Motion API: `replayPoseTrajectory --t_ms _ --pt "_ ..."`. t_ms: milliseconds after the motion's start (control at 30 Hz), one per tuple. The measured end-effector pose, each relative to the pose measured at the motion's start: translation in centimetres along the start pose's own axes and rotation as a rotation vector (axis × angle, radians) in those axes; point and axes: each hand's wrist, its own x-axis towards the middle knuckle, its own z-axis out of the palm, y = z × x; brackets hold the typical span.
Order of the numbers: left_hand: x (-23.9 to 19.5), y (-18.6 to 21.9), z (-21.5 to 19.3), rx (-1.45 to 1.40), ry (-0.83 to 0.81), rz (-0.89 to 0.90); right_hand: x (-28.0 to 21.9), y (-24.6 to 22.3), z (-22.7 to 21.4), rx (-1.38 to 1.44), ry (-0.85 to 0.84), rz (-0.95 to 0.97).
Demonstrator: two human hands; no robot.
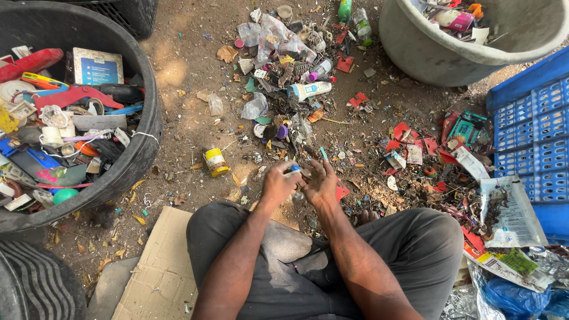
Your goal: The person sits on a cardboard sheet and sorts through a pile of mixed waste on the ground. They pick up various items such as plastic pieces, bottle caps, and small containers, inspect them, and place selected items into nearby bins or baskets.
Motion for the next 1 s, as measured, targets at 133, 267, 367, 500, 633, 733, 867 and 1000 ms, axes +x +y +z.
replayPoseTrajectory --t_ms 133,267,367,500,633,733,867,1000 --pt "1.0 -0.2 -4.6 -0.559 0.196 -0.051 -1.8 -7.3 3.7 0.136 0.123 0.108" --pt "2.7 -2.6 -6.3 -1.121 0.227 -0.031 0.6 -18.9 6.3 0.092 -0.245 -0.458" --pt "5.3 -2.4 -6.6 -1.457 0.115 -0.091 5.8 -19.1 6.9 -0.946 0.158 -0.473" --pt "5.2 -2.6 -5.9 -1.532 0.055 0.012 11.5 -8.3 1.6 -1.935 -0.058 -0.402" --pt "4.0 -1.0 -7.7 -1.676 -0.017 -0.069 11.6 -3.3 -0.1 -2.053 0.058 -0.565" --pt "3.5 0.2 -9.1 -1.596 -0.042 0.067 9.3 -9.9 2.9 -1.977 -0.277 -0.549" --pt "4.6 0.3 -8.8 -1.613 0.04 0.061 7.3 -22.1 6.6 -0.839 0.158 -0.869" --pt "6.9 -0.6 -8.0 -1.396 0.247 -0.105 9.1 -18.2 6.5 -1.785 -0.159 -1.615"
